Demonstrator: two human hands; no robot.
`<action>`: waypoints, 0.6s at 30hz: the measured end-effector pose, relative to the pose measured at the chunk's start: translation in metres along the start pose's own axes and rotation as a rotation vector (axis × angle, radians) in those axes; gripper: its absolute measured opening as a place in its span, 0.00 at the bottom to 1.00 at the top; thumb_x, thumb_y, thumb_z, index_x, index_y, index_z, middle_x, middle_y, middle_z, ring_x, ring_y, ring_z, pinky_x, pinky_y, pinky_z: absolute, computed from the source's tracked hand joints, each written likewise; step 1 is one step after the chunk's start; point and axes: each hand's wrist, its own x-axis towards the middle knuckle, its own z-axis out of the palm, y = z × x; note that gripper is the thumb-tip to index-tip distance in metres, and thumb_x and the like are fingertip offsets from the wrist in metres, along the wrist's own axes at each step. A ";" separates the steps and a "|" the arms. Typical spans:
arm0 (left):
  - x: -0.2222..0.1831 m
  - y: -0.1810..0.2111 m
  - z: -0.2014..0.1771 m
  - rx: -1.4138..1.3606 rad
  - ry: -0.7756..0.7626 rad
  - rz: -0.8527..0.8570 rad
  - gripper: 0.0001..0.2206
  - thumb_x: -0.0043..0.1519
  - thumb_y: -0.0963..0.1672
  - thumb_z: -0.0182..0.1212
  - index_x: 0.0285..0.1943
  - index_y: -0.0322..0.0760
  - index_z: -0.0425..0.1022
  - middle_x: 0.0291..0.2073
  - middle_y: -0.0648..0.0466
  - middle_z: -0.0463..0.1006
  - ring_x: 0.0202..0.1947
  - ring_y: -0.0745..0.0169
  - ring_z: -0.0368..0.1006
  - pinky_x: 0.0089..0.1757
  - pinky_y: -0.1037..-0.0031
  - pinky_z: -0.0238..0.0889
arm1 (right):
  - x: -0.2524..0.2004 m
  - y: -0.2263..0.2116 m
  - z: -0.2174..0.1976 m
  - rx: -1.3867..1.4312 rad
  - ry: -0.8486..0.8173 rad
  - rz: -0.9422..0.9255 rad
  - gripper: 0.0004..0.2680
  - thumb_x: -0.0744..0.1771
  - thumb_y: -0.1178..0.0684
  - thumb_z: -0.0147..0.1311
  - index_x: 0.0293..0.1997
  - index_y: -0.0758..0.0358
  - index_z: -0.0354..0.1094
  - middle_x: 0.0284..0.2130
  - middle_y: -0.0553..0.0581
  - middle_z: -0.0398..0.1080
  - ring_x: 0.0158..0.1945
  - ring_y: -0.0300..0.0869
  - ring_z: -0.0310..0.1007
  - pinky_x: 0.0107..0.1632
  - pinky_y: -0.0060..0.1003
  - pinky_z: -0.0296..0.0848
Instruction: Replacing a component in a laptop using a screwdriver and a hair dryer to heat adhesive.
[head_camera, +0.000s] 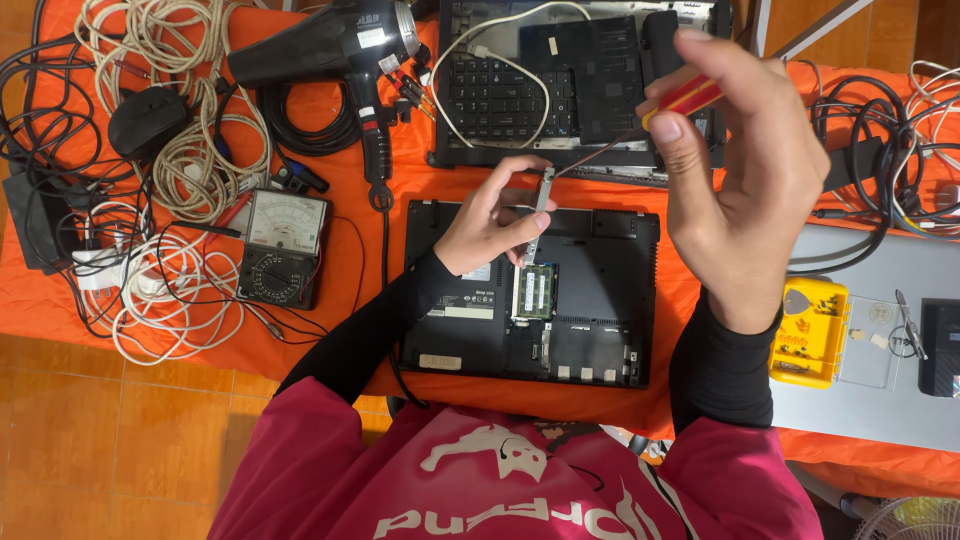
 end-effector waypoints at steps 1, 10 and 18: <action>0.001 -0.001 -0.001 -0.003 0.002 -0.004 0.29 0.65 0.45 0.64 0.73 0.39 0.55 0.51 0.41 0.80 0.30 0.71 0.77 0.27 0.76 0.75 | 0.000 0.001 0.000 0.002 -0.003 0.004 0.11 0.78 0.68 0.55 0.69 0.69 0.61 0.50 0.62 0.73 0.49 0.39 0.73 0.57 0.28 0.69; 0.001 -0.003 -0.003 -0.012 -0.019 0.007 0.29 0.66 0.45 0.64 0.73 0.38 0.53 0.51 0.40 0.79 0.30 0.70 0.78 0.28 0.76 0.76 | -0.009 0.009 -0.003 0.117 0.014 0.042 0.12 0.75 0.64 0.50 0.68 0.69 0.58 0.51 0.58 0.68 0.53 0.41 0.74 0.60 0.31 0.74; 0.002 -0.003 -0.005 -0.037 -0.015 0.028 0.29 0.67 0.46 0.62 0.74 0.39 0.53 0.52 0.39 0.79 0.36 0.68 0.80 0.29 0.73 0.79 | -0.013 0.019 -0.011 0.150 0.179 0.151 0.14 0.78 0.61 0.55 0.73 0.67 0.57 0.50 0.61 0.71 0.49 0.42 0.76 0.56 0.32 0.75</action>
